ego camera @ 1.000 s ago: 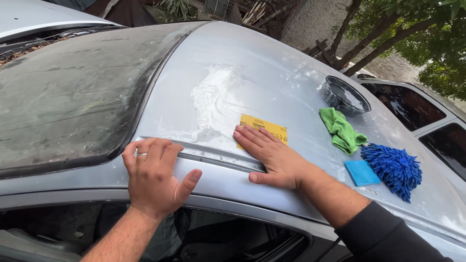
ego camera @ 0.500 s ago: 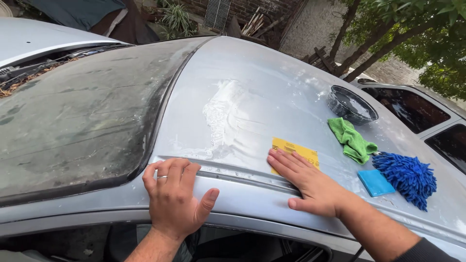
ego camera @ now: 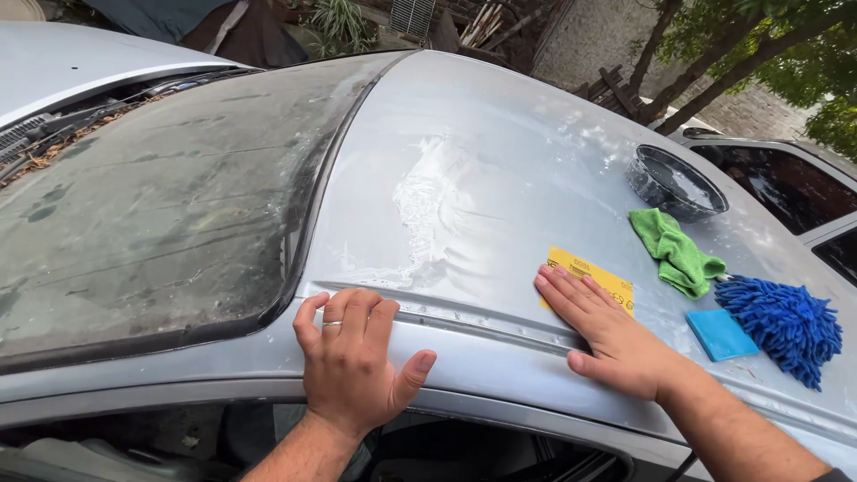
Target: The person sands the roof of a silver car using a yellow sanding block and a blue sanding sponge. They wipe the surface with a green cloth and dip the sanding block into a bowl of water before continuing to sand.
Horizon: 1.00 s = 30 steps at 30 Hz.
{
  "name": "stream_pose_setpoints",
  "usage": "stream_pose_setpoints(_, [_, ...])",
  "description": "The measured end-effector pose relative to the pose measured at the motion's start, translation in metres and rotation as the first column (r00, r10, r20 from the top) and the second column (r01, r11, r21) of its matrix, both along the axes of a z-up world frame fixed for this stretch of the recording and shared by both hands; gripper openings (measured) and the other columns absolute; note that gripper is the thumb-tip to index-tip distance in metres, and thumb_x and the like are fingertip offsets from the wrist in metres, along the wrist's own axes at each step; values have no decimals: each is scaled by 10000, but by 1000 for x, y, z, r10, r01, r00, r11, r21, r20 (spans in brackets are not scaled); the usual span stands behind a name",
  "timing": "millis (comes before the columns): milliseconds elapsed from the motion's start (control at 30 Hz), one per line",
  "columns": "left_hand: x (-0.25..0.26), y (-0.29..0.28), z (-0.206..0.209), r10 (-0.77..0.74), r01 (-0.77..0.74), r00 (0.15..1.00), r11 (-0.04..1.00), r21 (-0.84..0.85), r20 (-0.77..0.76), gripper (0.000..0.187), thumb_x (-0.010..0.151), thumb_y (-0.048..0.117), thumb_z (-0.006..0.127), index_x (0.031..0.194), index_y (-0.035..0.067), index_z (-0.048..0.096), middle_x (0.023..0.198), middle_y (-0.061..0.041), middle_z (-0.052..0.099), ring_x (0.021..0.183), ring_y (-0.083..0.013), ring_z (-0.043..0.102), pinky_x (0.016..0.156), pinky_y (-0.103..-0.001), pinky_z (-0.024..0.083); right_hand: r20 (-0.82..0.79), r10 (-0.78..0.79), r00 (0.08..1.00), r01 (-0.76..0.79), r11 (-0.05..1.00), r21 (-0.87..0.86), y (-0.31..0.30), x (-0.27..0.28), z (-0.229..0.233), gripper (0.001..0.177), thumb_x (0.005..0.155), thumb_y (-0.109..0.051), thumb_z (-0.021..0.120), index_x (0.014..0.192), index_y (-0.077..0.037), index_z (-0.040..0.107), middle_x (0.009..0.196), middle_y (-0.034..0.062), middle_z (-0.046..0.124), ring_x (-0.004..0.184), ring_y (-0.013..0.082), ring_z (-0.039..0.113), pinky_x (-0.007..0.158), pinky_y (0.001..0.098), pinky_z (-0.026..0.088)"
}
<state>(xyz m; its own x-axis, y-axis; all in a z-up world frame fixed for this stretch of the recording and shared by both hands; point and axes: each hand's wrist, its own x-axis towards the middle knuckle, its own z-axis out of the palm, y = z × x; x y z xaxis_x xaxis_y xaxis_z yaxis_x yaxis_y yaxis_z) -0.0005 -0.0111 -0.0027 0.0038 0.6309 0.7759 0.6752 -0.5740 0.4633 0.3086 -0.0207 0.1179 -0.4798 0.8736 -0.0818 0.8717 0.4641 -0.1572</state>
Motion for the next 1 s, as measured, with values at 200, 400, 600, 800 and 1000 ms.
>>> stream_pose_setpoints(200, [0, 1, 5, -29, 33, 997, 998, 51, -72, 684, 961, 665, 435, 1042, 39, 700, 1081, -104, 635, 1150, -290, 561, 1114, -562, 248, 57, 175, 983, -178, 983, 47, 29, -78, -7, 1066, 883, -828, 337, 1655, -99, 231, 1738, 168, 205, 1624, 325, 144, 1292, 494, 75])
stream_pose_setpoints(400, [-2, 0, -1, 8, -8, 1000, 1000, -18, -19, 637, 938, 634, 434, 996, 56, 697, 1041, -87, 636, 1118, -270, 563, 1124, -584, 247, -6, 40, 999, -40, 999, 29, -9, 11, -3, 1059, 843, -801, 374, 1632, -104, 256, 1724, 164, 199, 1605, 319, 117, 1259, 499, 49])
stream_pose_setpoints(600, [1, 8, 6, -15, 18, 998, 998, 61, -54, 657, 956, 655, 447, 1014, 44, 682, 1074, -108, 636, 1130, -285, 562, 1088, -561, 269, 45, 180, 983, -183, 981, 71, 43, -73, 2, 1031, 892, -765, 394, 1637, -69, 237, 1720, 176, 201, 1612, 334, 111, 1270, 499, 46])
stream_pose_setpoints(800, [-1, 15, 3, -18, 18, 1000, 998, 60, 0, 633, 957, 633, 459, 1019, 43, 678, 1075, -108, 625, 1130, -293, 557, 1091, -570, 263, 19, 30, 999, -31, 999, 40, -4, 25, -2, 970, 871, -718, 385, 1632, -131, 253, 1724, 137, 204, 1596, 294, 130, 1258, 462, 68])
stream_pose_setpoints(1000, [-2, 15, 11, -80, 89, 994, 989, 118, -72, 631, 991, 625, 471, 1058, 31, 673, 1104, -109, 623, 1160, -294, 559, 1110, -565, 258, 69, 72, 995, -78, 992, 98, 43, -49, -4, 973, 877, -704, 421, 1629, -117, 228, 1722, 142, 169, 1599, 314, 98, 1248, 475, 45])
